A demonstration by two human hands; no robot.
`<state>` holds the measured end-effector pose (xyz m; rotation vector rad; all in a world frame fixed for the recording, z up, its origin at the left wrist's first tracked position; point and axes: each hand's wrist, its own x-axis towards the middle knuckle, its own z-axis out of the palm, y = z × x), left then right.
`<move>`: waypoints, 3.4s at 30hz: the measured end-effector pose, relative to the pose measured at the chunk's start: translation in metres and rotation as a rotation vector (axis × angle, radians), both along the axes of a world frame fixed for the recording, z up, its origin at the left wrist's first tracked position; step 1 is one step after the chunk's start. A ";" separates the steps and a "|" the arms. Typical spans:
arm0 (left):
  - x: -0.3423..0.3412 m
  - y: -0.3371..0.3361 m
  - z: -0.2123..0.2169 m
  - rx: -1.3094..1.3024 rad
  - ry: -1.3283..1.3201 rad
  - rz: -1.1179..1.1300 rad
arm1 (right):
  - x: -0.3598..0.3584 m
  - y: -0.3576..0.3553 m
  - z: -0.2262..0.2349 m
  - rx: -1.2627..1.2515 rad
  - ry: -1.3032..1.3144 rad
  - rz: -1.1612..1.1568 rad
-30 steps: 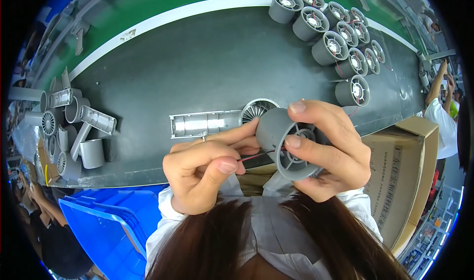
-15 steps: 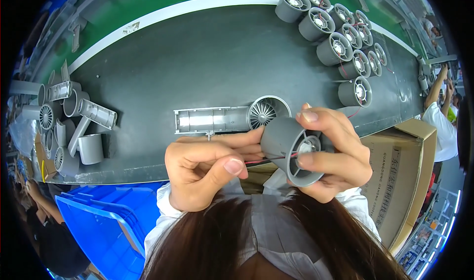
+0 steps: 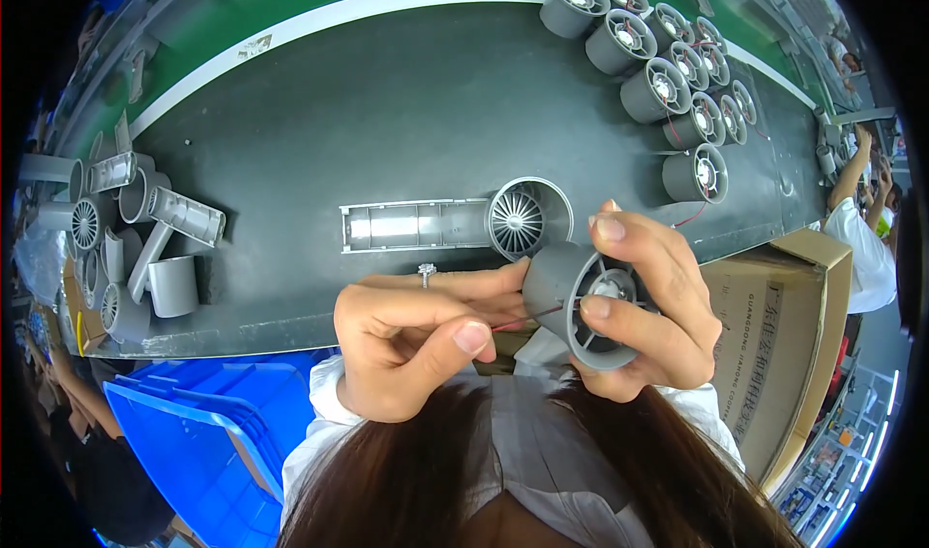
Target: The person assembles handheld fans by hand, fitting motor units and wiring into plastic handle casings and placing the assembled parts onto the conveyor belt.
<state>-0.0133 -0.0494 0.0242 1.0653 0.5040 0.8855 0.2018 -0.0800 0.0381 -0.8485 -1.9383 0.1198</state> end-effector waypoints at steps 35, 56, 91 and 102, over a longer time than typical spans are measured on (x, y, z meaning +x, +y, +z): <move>0.019 0.005 -0.002 0.553 0.329 0.210 | 0.006 -0.004 -0.005 0.088 -0.054 0.050; 0.013 0.021 -0.024 1.144 1.097 0.482 | 0.002 0.007 0.012 -0.063 -0.459 -0.279; 0.028 0.016 -0.043 1.047 0.824 0.569 | -0.011 0.033 0.051 -0.576 -0.416 -0.204; 0.026 0.013 -0.036 0.897 0.808 0.534 | -0.014 0.039 0.058 -0.568 -0.482 -0.110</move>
